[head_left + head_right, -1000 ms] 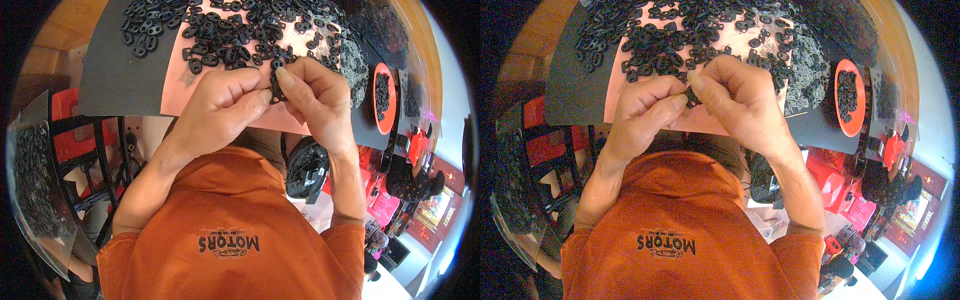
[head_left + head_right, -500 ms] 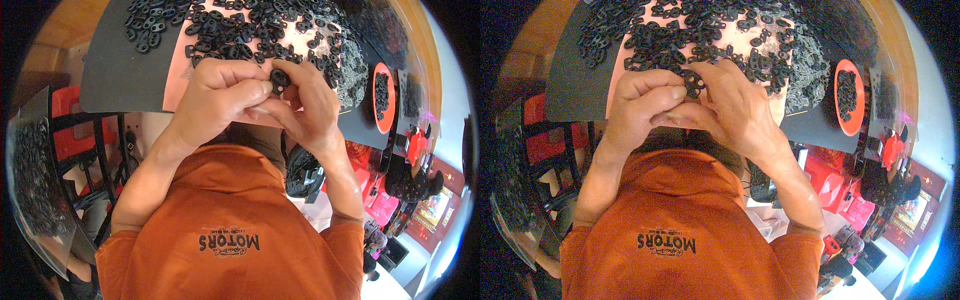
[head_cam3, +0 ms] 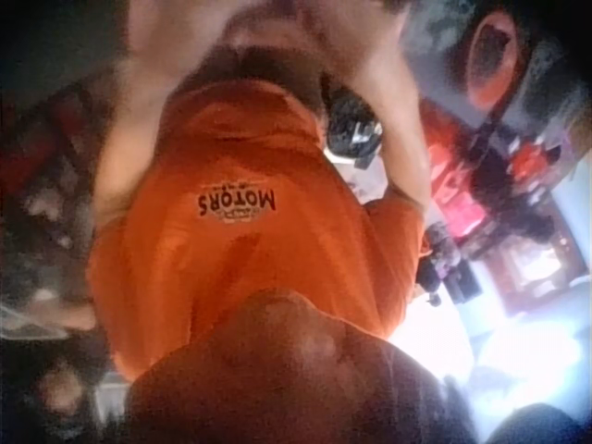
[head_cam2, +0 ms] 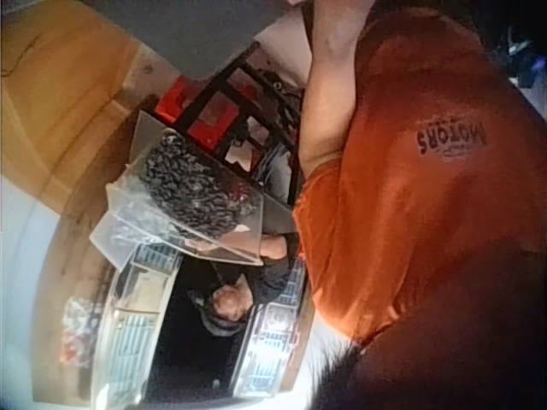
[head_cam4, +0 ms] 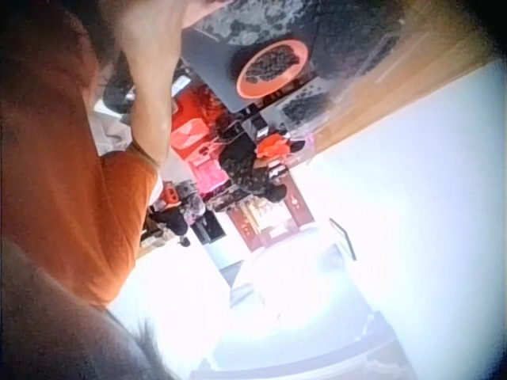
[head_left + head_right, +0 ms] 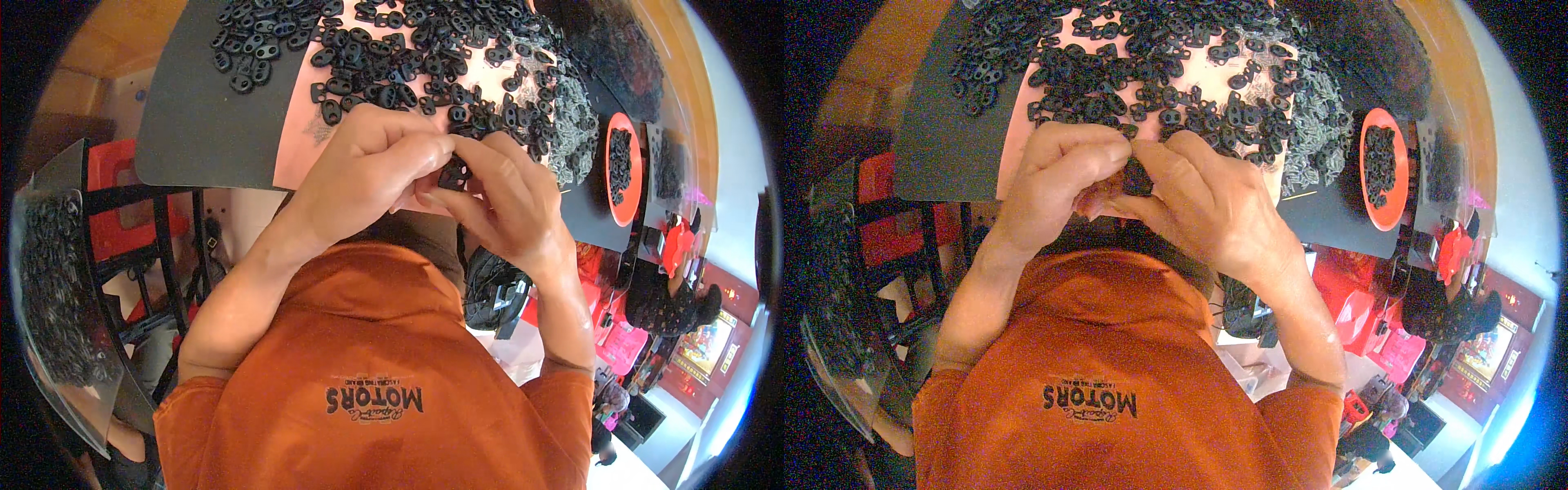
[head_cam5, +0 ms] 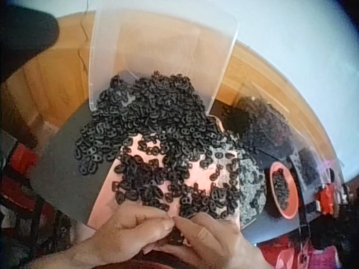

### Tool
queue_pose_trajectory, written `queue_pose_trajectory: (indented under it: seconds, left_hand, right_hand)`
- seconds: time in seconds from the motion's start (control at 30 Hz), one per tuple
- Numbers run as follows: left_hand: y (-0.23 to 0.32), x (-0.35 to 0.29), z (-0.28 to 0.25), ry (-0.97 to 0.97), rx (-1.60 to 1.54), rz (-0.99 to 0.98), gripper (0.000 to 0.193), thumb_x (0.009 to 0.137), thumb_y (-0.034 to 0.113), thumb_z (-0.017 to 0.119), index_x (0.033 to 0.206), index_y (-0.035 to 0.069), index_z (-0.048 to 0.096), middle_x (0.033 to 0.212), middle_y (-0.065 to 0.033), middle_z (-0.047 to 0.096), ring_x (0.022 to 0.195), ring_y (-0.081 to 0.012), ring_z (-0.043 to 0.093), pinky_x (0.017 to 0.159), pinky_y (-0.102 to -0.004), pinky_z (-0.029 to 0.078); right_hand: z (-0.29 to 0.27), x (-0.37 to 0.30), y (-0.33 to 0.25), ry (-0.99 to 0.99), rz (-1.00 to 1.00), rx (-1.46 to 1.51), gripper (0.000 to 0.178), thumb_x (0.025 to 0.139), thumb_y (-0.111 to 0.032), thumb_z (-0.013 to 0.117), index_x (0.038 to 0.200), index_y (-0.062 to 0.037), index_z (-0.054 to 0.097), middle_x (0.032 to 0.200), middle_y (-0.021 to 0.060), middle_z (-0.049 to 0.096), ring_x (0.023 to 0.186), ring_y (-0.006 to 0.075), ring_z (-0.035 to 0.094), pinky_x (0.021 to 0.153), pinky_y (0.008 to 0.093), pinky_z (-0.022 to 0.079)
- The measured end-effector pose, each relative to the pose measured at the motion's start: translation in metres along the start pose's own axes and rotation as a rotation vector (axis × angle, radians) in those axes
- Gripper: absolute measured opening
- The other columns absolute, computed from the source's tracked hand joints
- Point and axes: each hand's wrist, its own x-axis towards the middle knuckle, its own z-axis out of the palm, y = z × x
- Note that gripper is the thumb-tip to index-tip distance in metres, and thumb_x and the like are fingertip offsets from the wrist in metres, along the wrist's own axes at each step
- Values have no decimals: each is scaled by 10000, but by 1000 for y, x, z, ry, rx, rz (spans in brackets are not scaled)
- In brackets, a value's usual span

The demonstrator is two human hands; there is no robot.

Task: The person repeatedly picks up two halves of a black plastic snap fastener from a pile on a table and presses them together by hand. The assembled fasteners are placed into a red bowl on the right side of the table. The person continues this repetitive assembly process for the duration of the clip.

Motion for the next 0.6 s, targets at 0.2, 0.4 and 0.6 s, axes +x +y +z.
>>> queue_pose_trajectory:
  seconds: [0.2,0.4,0.6]
  left_hand:
    - [-9,3,-3,-34,198,57,194,842,175,493,719,45,568,573,52,457,495,-15,410,408,-182,290]
    - [-12,0,-1,-35,157,10,157,842,159,493,789,42,582,638,55,488,538,-14,438,440,-171,315]
    - [-7,-2,2,-39,182,27,256,843,129,445,610,23,447,542,23,421,520,-31,380,476,-219,315]
  right_hand:
    - [2,-5,2,3,-13,-27,482,657,-165,741,1052,-8,515,679,67,488,516,200,542,436,312,456]
    - [-1,-8,-2,-21,0,-29,510,655,-115,728,1104,-14,510,765,100,519,557,228,548,468,306,457]
    - [-4,-8,-6,-74,29,-81,496,670,-154,716,1096,-11,507,769,100,516,566,238,548,475,321,455]
